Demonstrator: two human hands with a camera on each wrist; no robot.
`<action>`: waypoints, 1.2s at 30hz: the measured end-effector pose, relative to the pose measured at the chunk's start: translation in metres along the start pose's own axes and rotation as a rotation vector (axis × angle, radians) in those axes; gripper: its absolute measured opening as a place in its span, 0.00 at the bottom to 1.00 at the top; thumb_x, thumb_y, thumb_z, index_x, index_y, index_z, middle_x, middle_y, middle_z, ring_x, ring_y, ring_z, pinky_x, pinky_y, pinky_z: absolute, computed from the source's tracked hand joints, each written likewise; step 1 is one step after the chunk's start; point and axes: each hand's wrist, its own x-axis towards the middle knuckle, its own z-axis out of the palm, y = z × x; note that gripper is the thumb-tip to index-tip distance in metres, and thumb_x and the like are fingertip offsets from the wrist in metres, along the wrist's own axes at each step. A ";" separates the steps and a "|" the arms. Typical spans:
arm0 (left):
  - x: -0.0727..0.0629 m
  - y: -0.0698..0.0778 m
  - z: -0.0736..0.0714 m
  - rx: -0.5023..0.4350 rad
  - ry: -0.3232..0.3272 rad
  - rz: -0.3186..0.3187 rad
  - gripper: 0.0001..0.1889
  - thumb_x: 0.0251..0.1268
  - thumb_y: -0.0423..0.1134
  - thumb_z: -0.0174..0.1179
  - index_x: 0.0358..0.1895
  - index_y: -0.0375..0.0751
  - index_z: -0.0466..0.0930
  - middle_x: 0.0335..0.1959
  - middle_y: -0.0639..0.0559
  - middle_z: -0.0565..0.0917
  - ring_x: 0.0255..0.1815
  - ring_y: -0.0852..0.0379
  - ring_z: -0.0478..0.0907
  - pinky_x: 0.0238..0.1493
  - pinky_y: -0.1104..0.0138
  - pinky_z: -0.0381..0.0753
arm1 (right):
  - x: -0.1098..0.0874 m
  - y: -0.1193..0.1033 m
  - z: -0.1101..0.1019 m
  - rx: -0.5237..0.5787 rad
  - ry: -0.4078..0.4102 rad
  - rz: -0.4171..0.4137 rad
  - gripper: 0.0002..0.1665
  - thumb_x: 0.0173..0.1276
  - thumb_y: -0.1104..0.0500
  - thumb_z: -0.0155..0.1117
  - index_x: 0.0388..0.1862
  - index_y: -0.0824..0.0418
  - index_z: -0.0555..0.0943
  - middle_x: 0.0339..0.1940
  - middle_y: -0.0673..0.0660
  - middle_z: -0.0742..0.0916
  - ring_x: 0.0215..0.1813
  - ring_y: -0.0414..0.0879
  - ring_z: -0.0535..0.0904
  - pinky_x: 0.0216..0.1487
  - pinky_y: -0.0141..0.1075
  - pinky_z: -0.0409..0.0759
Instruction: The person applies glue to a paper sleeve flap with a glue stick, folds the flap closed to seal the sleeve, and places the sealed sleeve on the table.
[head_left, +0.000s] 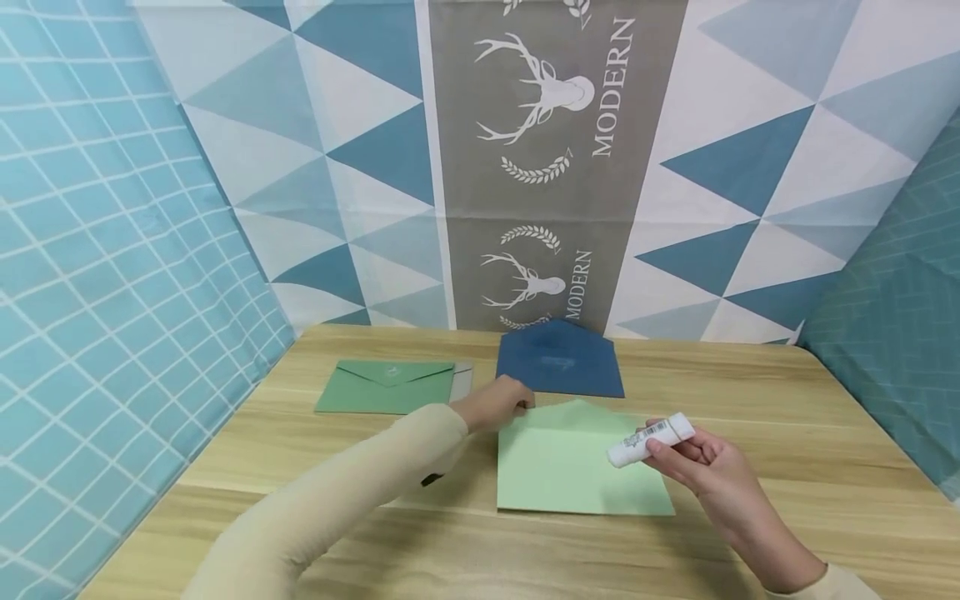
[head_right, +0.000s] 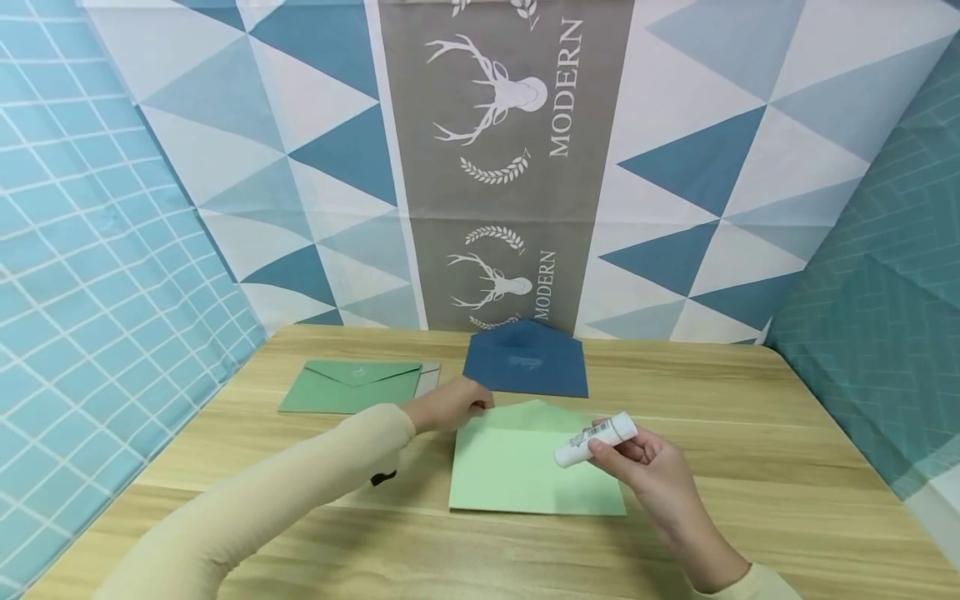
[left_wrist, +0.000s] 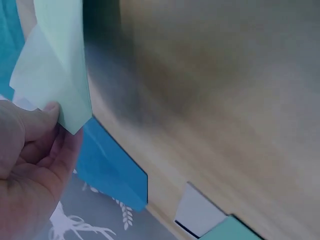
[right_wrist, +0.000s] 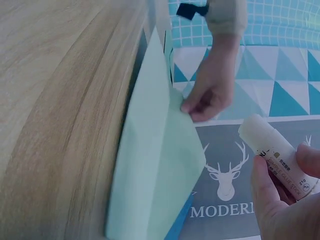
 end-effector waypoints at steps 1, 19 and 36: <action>-0.007 0.002 0.001 0.004 -0.002 0.006 0.20 0.65 0.20 0.48 0.18 0.44 0.60 0.19 0.56 0.55 0.22 0.61 0.51 0.29 0.71 0.54 | 0.000 0.000 0.001 -0.006 0.002 0.005 0.39 0.68 0.58 0.63 0.70 0.75 0.60 0.44 0.33 0.85 0.48 0.31 0.83 0.51 0.29 0.82; -0.076 0.001 0.019 -0.074 0.047 -0.064 0.13 0.67 0.25 0.52 0.30 0.43 0.82 0.29 0.53 0.84 0.27 0.67 0.71 0.32 0.75 0.72 | -0.007 -0.001 0.022 -0.111 -0.050 -0.037 0.34 0.67 0.56 0.64 0.66 0.74 0.67 0.49 0.38 0.86 0.50 0.28 0.81 0.53 0.31 0.82; -0.114 -0.003 0.031 -0.135 0.180 -0.118 0.06 0.59 0.23 0.58 0.33 0.37 0.82 0.30 0.49 0.84 0.30 0.62 0.77 0.33 0.73 0.77 | -0.008 -0.002 0.035 -0.155 -0.079 -0.009 0.29 0.64 0.56 0.67 0.61 0.68 0.74 0.47 0.41 0.88 0.48 0.27 0.81 0.51 0.27 0.81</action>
